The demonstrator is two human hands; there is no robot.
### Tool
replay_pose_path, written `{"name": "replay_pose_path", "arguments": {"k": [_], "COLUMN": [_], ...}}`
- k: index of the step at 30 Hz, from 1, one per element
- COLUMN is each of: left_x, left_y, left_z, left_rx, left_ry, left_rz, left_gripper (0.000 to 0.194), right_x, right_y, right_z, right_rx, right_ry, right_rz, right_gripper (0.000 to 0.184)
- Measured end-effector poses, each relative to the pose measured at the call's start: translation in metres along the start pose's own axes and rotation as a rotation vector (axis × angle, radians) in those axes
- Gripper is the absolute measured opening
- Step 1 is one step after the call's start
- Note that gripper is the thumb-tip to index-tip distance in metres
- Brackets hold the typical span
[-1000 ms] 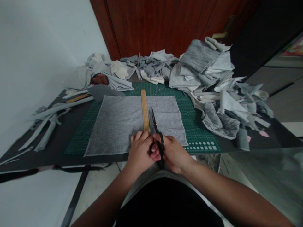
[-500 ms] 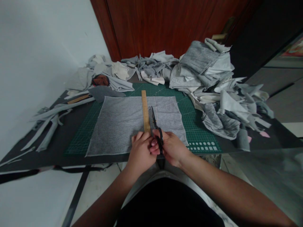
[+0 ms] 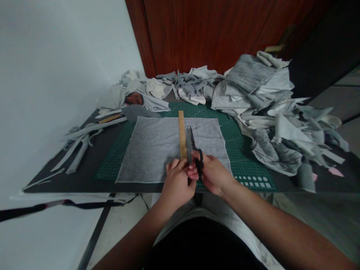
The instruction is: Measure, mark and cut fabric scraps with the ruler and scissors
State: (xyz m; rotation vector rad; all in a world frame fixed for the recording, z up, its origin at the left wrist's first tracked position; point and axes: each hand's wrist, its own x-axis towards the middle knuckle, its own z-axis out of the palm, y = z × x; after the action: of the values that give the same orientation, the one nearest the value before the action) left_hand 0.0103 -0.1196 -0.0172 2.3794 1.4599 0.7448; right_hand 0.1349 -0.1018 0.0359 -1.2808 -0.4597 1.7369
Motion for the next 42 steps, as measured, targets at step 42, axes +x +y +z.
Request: {"name": "replay_pose_path", "arguments": {"k": [42], "left_x": [0.000], "left_y": [0.000], "left_z": [-0.003], "left_rx": [-0.025], "left_ry": [-0.033], "left_rz": [0.005], "left_gripper": [0.014], "right_x": [0.044], "right_y": [-0.019], "right_z": [0.008], "right_rx": [-0.067], "right_ry": [0.022], "right_rz": [-0.026], "right_gripper": [0.030]}}
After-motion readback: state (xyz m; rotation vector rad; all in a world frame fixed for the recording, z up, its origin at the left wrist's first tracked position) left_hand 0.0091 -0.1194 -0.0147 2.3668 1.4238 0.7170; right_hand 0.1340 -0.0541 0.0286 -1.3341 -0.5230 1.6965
